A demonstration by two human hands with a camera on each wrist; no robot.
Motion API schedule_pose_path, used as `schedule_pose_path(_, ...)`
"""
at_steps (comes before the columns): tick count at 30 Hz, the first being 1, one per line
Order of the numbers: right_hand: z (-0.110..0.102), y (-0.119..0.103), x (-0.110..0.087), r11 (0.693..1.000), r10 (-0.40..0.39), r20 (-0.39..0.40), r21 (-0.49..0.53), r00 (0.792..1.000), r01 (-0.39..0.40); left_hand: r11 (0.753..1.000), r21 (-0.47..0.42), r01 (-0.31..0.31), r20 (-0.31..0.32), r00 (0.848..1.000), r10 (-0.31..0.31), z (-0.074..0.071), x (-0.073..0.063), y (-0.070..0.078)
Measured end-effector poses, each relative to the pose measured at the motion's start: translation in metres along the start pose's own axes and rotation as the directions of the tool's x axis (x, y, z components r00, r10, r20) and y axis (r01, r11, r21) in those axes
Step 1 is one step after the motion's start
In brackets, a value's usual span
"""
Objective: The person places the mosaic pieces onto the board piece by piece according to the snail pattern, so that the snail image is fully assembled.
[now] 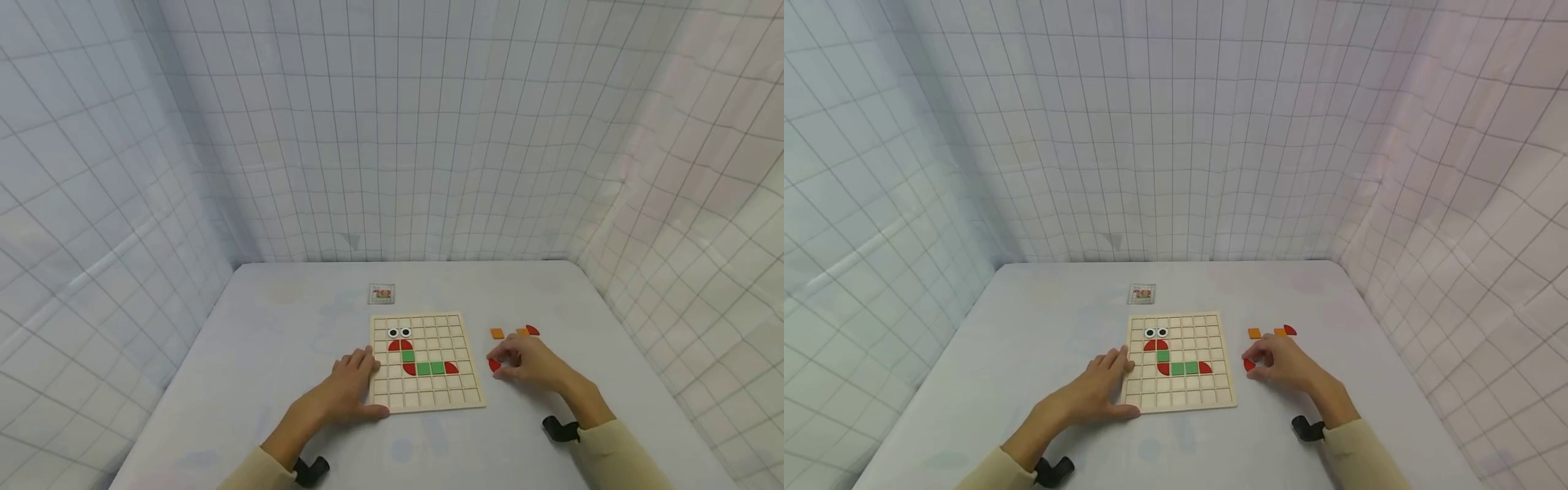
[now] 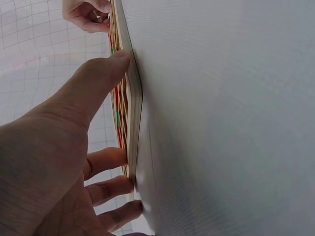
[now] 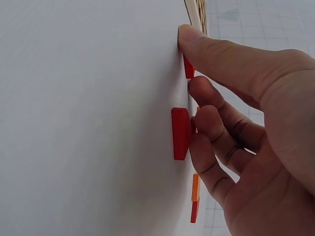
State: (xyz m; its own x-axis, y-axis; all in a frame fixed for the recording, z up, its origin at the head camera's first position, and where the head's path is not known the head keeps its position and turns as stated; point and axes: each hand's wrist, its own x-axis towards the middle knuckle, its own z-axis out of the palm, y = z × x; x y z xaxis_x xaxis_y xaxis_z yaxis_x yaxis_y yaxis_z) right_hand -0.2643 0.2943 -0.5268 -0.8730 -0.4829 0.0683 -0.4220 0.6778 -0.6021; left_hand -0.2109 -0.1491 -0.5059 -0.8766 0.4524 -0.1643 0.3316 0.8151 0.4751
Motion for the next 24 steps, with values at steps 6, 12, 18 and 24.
schedule_pose_path(6, 0.002, -0.003, -0.002, 1.000, 0.010, 0.020, -0.003, 1.000, -0.010, 1.000, 0.005, -0.001, -0.004, 1.000, 0.001, 0.002, -0.003, 0.002)
schedule_pose_path(12, 0.002, -0.005, 0.003, 0.998, 0.030, 0.043, 0.047, 0.999, -0.032, 1.000, -0.005, -0.004, -0.013, 1.000, 0.004, 0.003, 0.000, 0.000)
schedule_pose_path(18, 0.006, -0.006, 0.006, 0.995, 0.028, 0.050, 0.090, 0.998, -0.032, 1.000, 0.008, -0.003, 0.003, 1.000, 0.003, 0.004, 0.001, -0.001)
schedule_pose_path(24, 0.007, -0.010, 0.013, 0.997, -0.034, 0.010, 0.074, 0.999, 0.034, 1.000, 0.018, -0.012, 0.007, 1.000, 0.012, 0.001, 0.003, 0.001)
